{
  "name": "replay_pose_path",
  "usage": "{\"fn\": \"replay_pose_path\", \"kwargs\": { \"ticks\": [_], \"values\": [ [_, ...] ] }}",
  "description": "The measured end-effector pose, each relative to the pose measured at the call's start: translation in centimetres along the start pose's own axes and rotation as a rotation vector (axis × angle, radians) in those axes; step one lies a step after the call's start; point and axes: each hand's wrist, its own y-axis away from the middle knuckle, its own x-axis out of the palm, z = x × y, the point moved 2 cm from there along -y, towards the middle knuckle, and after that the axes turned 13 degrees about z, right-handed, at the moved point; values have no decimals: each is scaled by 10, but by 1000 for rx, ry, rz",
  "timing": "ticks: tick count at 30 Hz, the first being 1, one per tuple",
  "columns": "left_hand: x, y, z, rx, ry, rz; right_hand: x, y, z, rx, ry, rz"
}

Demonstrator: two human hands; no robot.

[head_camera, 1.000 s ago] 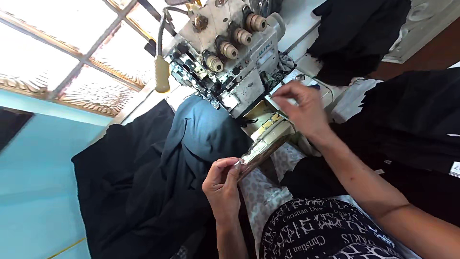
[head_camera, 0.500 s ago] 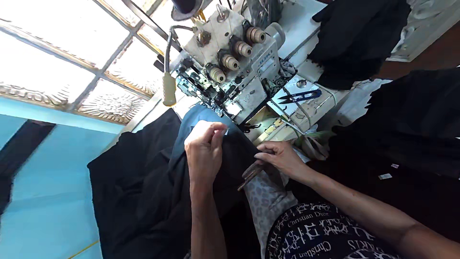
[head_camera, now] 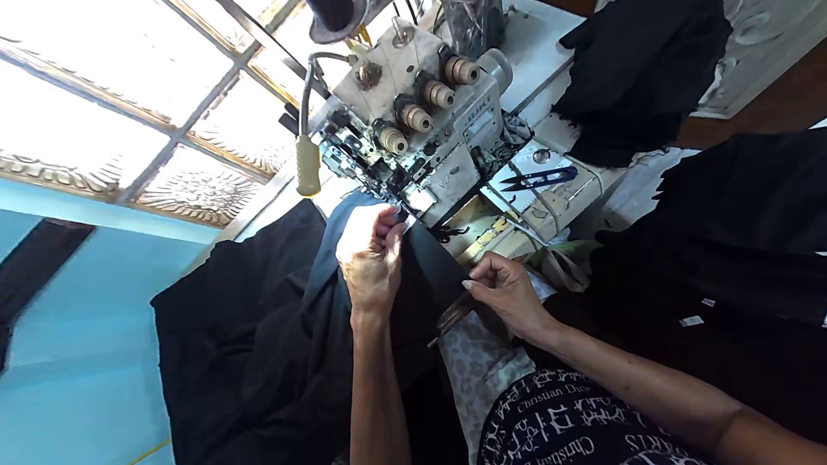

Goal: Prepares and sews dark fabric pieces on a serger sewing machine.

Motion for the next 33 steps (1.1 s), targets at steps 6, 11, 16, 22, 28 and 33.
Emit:
{"fn": "replay_pose_path", "kwargs": {
  "ticks": [6,11,16,22,28,33],
  "values": [
    [10,2,3,82,-93,-80,-4,0,0,-128,326,45],
    [10,1,0,109,-128,-63,-3,-2,6,-97,511,106],
    [8,3,-11,76,-247,0,-2,-2,11,-125,596,141],
    [12,15,-24,-14,-354,67,-3,-1,7,-272,647,30],
    [16,22,-13,3,-179,-10,1,-3,7,-532,844,-28],
    [17,22,-10,-20,-124,-25,15,6,13,-584,892,-29]
  ]
}}
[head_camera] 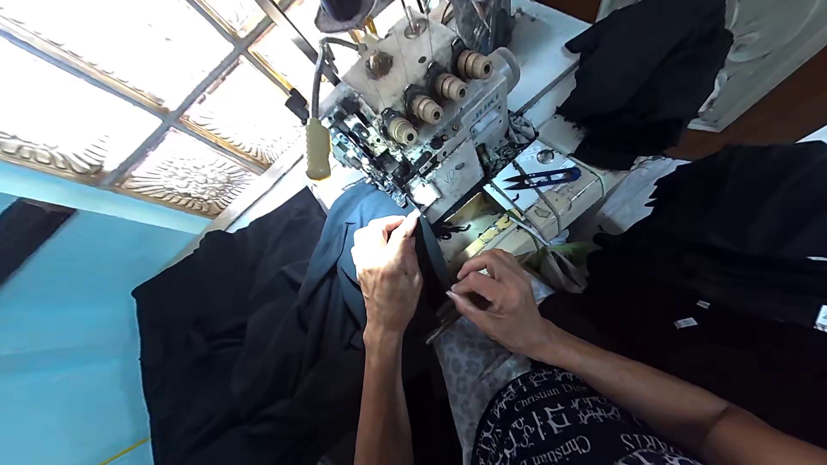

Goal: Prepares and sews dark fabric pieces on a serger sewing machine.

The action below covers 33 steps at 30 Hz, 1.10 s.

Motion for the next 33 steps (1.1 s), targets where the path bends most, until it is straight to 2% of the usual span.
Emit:
{"fn": "replay_pose_path", "kwargs": {
  "ticks": [5,7,13,19,22,27,33],
  "values": [
    [2,1,0,1,16,-1,-6,-11,2,413,-609,237],
    [2,1,0,3,17,-11,-7,-15,0,479,-702,271],
    [1,0,1,8,26,-14,4,-40,-25,419,-564,396],
    [2,0,2,14,42,-21,11,-52,-35,452,-733,556],
    [1,0,2,22,40,-15,-3,-40,-27,495,-775,529],
    [0,-1,0,17,40,-8,-11,-19,-28,557,-688,464],
    [-2,0,-2,6,42,16,-14,-12,-25,526,-573,328]
  ]
}}
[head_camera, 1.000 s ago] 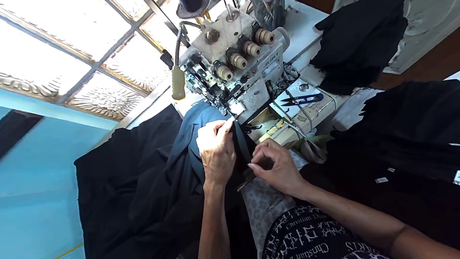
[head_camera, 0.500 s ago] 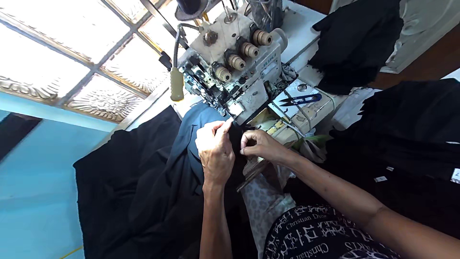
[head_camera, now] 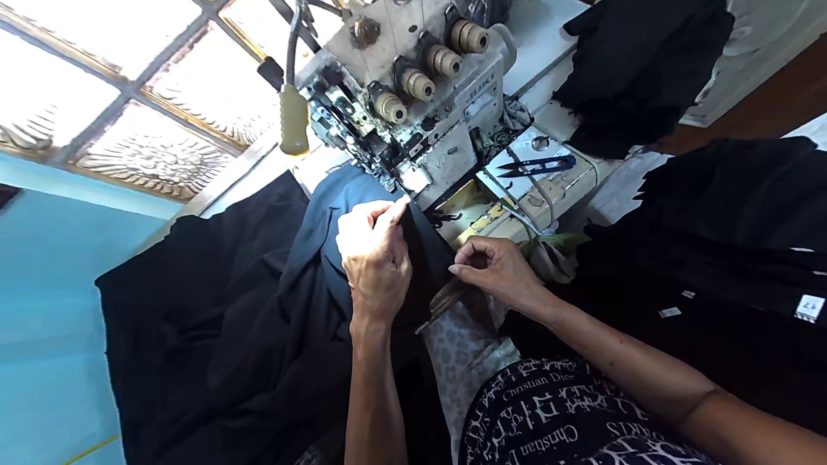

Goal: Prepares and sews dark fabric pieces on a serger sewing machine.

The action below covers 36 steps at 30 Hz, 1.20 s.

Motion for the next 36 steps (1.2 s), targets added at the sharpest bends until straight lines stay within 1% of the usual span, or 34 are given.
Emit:
{"fn": "replay_pose_path", "kwargs": {
  "ticks": [6,11,15,18,23,26,32,36],
  "values": [
    [1,0,1,5,4,2,-1,4,-1,-83,24,-44],
    [0,0,0,2,-11,-5,-2,4,5,-57,110,-69],
    [3,-2,-9,-22,-141,-6,-9,10,12,-64,189,-77],
    [7,-2,-20,-79,-273,2,-13,13,18,-68,231,-64],
    [12,-1,-23,-97,-329,-20,-9,13,19,-42,257,-75],
    [14,-3,-19,-93,-348,-31,-5,6,18,-40,270,-94],
    [19,-4,-9,-125,-355,21,1,-25,19,-132,332,-117],
    [18,3,-14,-150,-350,48,0,-26,19,-163,401,-130]
  ]
}}
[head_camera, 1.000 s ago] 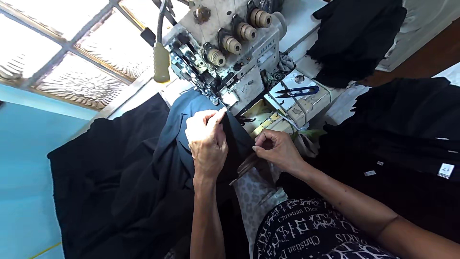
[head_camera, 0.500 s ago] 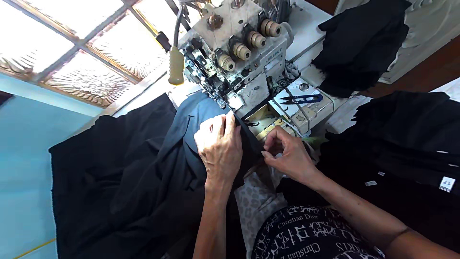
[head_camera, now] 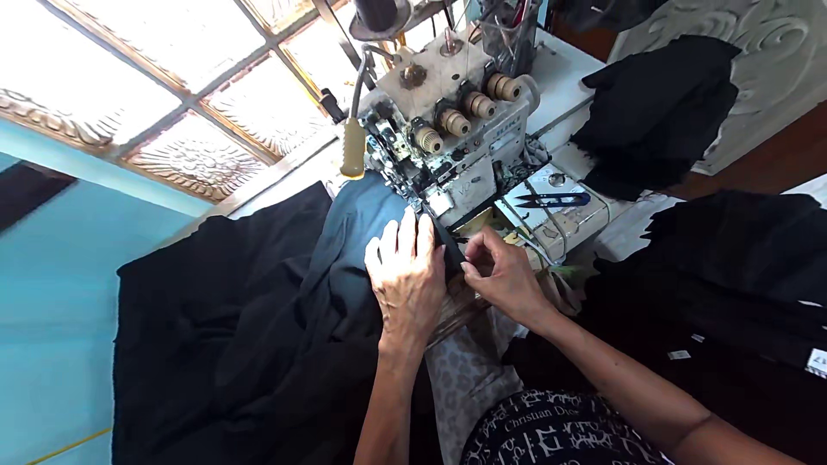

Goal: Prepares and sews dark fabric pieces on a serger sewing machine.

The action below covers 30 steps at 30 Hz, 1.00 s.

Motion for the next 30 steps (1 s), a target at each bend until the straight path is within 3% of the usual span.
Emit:
{"fn": "replay_pose_path", "kwargs": {
  "ticks": [6,10,13,16,20,24,30],
  "values": [
    [-18,17,-12,10,-10,-46,0,-9,12,-191,320,-15],
    [-22,10,3,-14,82,23,6,-28,19,-285,576,-45],
    [-20,-4,23,-56,168,95,8,-35,24,-308,736,-86],
    [-12,-11,39,-79,257,59,11,-37,27,-296,849,-97],
    [-7,-13,51,43,284,-32,6,-29,30,-289,853,-45],
    [-9,-8,50,-78,194,-22,-26,-8,26,-190,748,-22],
    [-11,18,32,-331,244,-19,-90,-1,-38,206,786,-40]
  ]
}}
